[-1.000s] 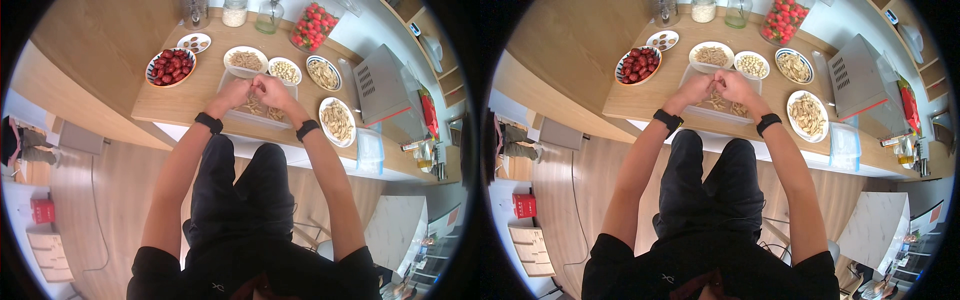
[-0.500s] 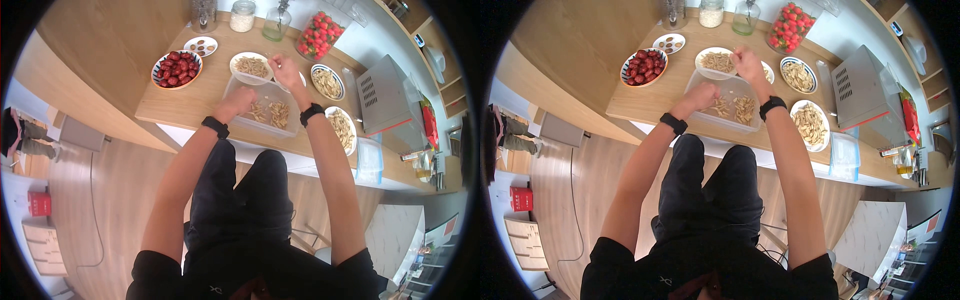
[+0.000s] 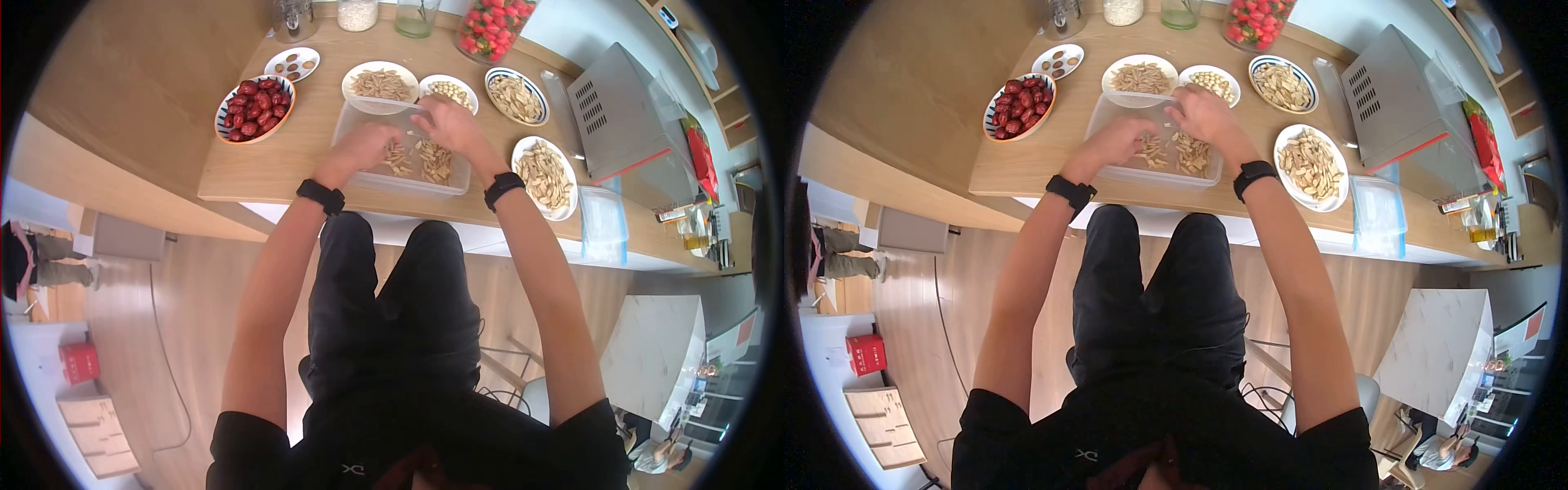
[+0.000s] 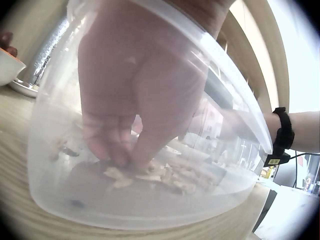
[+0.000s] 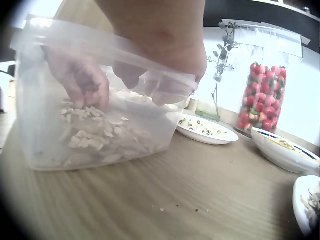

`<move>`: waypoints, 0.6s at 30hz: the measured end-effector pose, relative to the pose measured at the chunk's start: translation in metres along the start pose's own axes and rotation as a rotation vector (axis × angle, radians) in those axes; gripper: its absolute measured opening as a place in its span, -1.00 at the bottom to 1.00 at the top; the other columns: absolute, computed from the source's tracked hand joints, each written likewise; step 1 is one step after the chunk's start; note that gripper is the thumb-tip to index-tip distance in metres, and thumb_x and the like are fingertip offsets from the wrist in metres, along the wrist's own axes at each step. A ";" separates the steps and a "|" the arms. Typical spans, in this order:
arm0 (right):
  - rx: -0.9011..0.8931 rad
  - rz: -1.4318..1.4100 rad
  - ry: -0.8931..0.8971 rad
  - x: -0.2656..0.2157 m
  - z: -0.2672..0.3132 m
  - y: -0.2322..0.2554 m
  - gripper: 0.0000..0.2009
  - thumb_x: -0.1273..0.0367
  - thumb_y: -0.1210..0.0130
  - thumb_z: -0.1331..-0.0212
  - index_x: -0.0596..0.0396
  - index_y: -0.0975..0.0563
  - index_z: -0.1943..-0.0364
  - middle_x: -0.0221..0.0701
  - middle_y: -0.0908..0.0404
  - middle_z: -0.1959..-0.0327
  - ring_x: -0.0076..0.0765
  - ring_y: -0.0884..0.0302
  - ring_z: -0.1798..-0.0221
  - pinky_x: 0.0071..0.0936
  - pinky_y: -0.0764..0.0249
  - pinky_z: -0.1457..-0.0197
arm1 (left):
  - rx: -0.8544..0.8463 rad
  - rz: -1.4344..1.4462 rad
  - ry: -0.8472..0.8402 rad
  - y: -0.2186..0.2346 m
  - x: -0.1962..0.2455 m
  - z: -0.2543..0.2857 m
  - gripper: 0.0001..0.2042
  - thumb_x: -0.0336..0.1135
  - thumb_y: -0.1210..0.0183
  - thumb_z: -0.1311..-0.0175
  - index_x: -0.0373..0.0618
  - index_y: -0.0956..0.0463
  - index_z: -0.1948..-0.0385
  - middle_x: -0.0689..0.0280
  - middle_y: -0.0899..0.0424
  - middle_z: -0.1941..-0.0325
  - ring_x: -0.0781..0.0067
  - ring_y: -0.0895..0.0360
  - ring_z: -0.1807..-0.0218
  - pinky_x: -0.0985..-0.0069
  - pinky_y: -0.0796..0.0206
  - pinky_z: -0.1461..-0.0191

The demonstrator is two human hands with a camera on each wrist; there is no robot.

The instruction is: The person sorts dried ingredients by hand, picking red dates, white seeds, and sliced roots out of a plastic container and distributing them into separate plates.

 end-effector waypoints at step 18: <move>-0.201 -0.084 0.254 -0.037 0.009 -0.043 -0.86 0.43 -0.16 -0.05 0.06 -0.56 0.28 -0.21 -0.60 0.29 0.01 -0.58 0.17 -0.16 -0.50 0.12 | 0.013 -0.036 0.048 -0.012 -0.020 -0.002 -0.97 -0.52 -0.18 -0.03 -0.19 -0.52 0.49 0.04 -0.63 0.41 0.01 -0.58 0.35 0.22 -0.40 0.27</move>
Point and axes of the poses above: each hand's wrist, its own z-axis away from the middle knuckle, its own y-axis out of the back of the hand, x = y × z, the point moved 9 cm from there along -z, towards the middle knuckle
